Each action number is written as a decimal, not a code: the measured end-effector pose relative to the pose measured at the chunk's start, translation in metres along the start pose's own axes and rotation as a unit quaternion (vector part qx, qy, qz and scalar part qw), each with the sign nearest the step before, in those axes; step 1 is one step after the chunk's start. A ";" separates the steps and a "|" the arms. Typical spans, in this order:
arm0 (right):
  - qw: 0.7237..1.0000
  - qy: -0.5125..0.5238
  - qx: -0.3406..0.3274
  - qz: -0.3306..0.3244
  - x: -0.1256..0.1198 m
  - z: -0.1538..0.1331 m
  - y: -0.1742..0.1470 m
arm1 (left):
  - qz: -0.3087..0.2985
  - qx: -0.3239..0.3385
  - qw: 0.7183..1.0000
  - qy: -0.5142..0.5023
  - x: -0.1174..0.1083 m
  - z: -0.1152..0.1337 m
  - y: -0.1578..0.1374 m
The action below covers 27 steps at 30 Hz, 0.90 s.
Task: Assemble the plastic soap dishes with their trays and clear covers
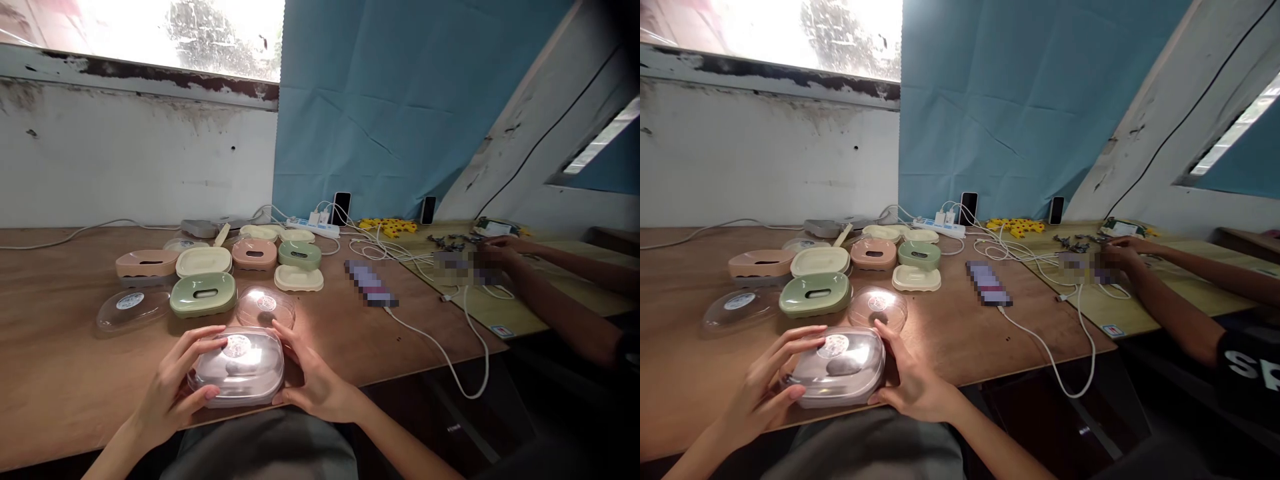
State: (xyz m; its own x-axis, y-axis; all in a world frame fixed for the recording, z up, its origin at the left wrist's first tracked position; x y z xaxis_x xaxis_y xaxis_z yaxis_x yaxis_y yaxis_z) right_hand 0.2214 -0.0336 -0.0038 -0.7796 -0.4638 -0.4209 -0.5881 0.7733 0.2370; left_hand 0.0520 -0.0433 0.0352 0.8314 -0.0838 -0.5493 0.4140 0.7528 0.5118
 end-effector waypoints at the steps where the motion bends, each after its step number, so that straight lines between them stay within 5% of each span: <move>1: 1.000 -0.003 0.000 -0.001 0.000 0.000 0.000 | 0.003 -0.003 1.000 -0.012 0.000 -0.001 0.000; 27: 0.997 -0.081 -0.013 -0.004 -0.003 -0.019 0.004 | -0.020 -0.039 0.997 -0.059 0.006 -0.001 0.000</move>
State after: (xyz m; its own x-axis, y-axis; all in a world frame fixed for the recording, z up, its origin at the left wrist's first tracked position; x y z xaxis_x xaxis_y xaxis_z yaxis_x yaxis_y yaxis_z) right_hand 0.2175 -0.0370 0.0149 -0.7308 -0.3923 -0.5586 -0.6010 0.7578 0.2541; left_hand 0.0568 -0.0432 0.0308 0.8541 -0.1875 -0.4851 0.4219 0.7953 0.4354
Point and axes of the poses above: each hand's wrist, its own y-axis towards the middle knuckle, its own x-axis out of the palm, z = x × y, the point moved 10 cm from there along y, towards the middle knuckle, and after that the axes turned 9 degrees about -y, right-handed, at the moved point
